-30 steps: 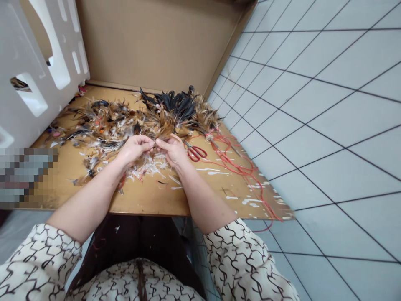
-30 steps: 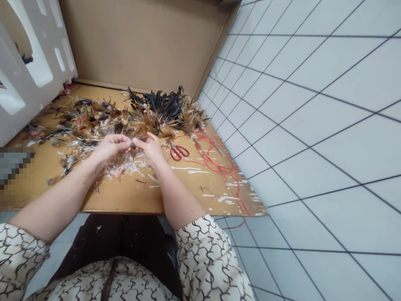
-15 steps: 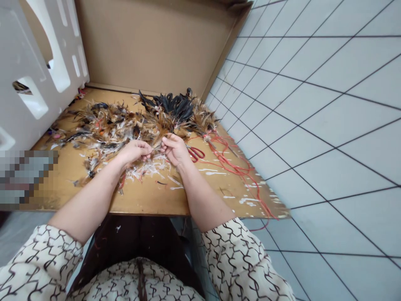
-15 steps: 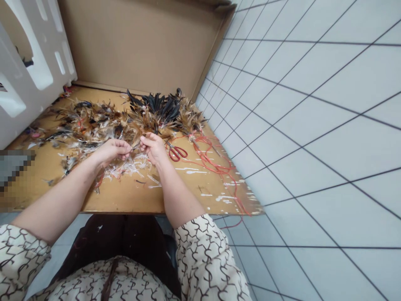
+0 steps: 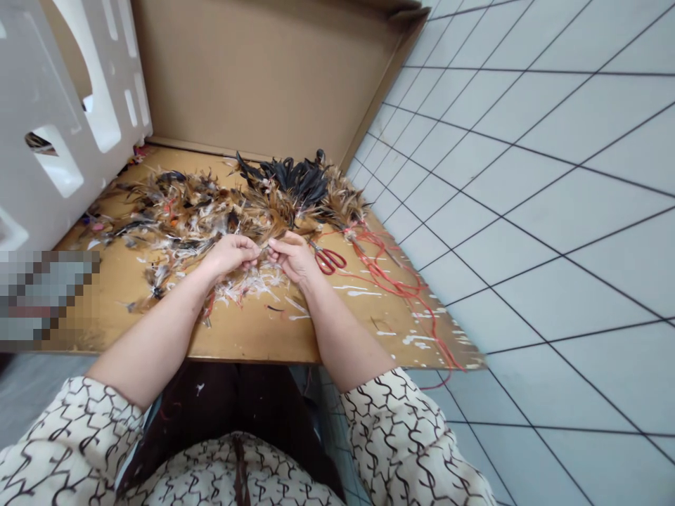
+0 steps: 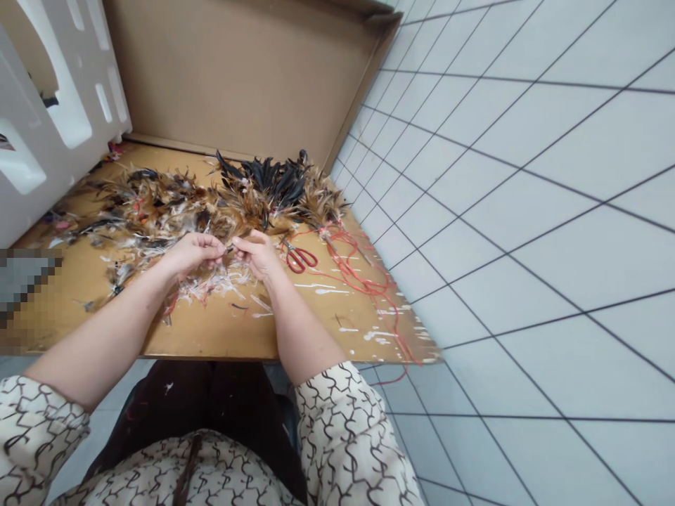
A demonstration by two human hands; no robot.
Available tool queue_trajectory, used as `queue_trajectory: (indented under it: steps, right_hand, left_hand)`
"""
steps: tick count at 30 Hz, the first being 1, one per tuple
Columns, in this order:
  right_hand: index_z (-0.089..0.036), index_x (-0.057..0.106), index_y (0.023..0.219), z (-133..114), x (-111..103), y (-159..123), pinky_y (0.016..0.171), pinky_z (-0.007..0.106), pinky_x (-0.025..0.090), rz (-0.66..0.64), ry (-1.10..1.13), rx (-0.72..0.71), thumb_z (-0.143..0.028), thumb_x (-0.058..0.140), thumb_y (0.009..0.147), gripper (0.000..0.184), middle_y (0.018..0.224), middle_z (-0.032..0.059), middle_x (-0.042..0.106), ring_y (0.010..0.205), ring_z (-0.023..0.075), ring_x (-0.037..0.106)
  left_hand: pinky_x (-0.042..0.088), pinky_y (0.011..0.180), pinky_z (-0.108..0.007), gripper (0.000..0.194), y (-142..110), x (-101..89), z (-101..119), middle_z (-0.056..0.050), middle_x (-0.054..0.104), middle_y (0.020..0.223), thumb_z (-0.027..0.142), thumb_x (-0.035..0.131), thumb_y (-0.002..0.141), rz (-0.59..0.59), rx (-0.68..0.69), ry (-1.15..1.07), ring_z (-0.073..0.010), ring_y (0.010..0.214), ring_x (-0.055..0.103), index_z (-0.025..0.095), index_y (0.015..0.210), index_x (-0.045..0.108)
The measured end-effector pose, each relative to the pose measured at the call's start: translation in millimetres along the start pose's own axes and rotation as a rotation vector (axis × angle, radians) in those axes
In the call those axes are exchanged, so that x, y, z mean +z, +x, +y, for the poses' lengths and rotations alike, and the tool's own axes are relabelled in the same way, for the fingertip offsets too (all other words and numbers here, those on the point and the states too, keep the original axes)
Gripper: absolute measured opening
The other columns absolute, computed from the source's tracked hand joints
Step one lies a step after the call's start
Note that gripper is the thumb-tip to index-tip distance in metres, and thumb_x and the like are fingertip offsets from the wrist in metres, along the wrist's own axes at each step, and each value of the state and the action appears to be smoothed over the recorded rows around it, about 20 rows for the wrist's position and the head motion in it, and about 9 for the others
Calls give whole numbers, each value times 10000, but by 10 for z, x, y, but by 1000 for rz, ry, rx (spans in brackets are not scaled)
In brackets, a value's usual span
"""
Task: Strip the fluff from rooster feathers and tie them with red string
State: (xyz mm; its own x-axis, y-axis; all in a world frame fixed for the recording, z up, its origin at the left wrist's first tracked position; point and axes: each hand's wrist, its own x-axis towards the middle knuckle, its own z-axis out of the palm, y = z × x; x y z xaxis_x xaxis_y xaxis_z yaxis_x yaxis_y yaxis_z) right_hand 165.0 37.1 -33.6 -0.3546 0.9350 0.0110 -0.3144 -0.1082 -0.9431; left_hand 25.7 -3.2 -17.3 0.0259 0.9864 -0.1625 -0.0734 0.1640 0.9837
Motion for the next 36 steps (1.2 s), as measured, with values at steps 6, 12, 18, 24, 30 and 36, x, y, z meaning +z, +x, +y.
queue_trajectory:
  steps: [6, 12, 18, 24, 30, 36]
  right_hand:
    - [-177, 425, 512, -91, -31, 101, 392, 179, 312, 180, -49, 12, -142, 718, 561, 299, 425, -50, 509, 382, 46, 411]
    - [-159, 501, 665, -528, -25, 562, 556, 181, 461, 358, -13, -62, -110, 585, 748, 128, 582, -22, 581, 569, 66, 566]
    - [-175, 509, 729, -256, 37, 481, 676, 276, 472, 439, -394, -115, -130, 653, 630, 180, 609, -40, 553, 614, 104, 550]
    - [-187, 547, 615, 104, 34, 268, 716, 293, 459, 359, -609, -265, -142, 572, 603, 54, 616, -24, 570, 622, 121, 525]
    - [-195, 561, 583, 168, 105, 165, 654, 284, 437, 188, -772, -273, -146, 540, 620, 66, 589, -19, 576, 588, 130, 514]
    - [-187, 547, 569, 185, 194, 106, 650, 277, 417, 111, -907, -251, -115, 511, 645, 111, 610, -7, 582, 593, 129, 515]
  left_hand:
    - [323, 396, -180, 140, 20, -62, 44, 29, 532, 421, 133, 658, 612, 180, 87, -105, -43, 343, 394, 143, 513, 559]
    - [298, 385, -168, 69, 72, -146, 77, 50, 509, 410, 119, 598, 574, 406, 150, -196, -39, 346, 368, 148, 542, 545]
    - [322, 447, -193, 84, 150, -236, 56, 67, 457, 439, 79, 540, 562, 557, 176, -134, -55, 394, 369, 161, 557, 521]
    - [449, 795, -306, 128, 187, -307, -88, -16, 608, 776, 172, 638, 616, 597, 267, 442, -166, 768, 575, 182, 729, 579]
    - [400, 940, -364, 352, 89, -262, -104, -111, 607, 1133, 189, 642, 678, 517, 282, 964, -271, 1104, 536, 189, 1027, 599]
    - [431, 874, -385, 447, 27, -218, -46, -148, 647, 1078, 43, 494, 696, 403, 166, 1127, -307, 1043, 588, 168, 1117, 577]
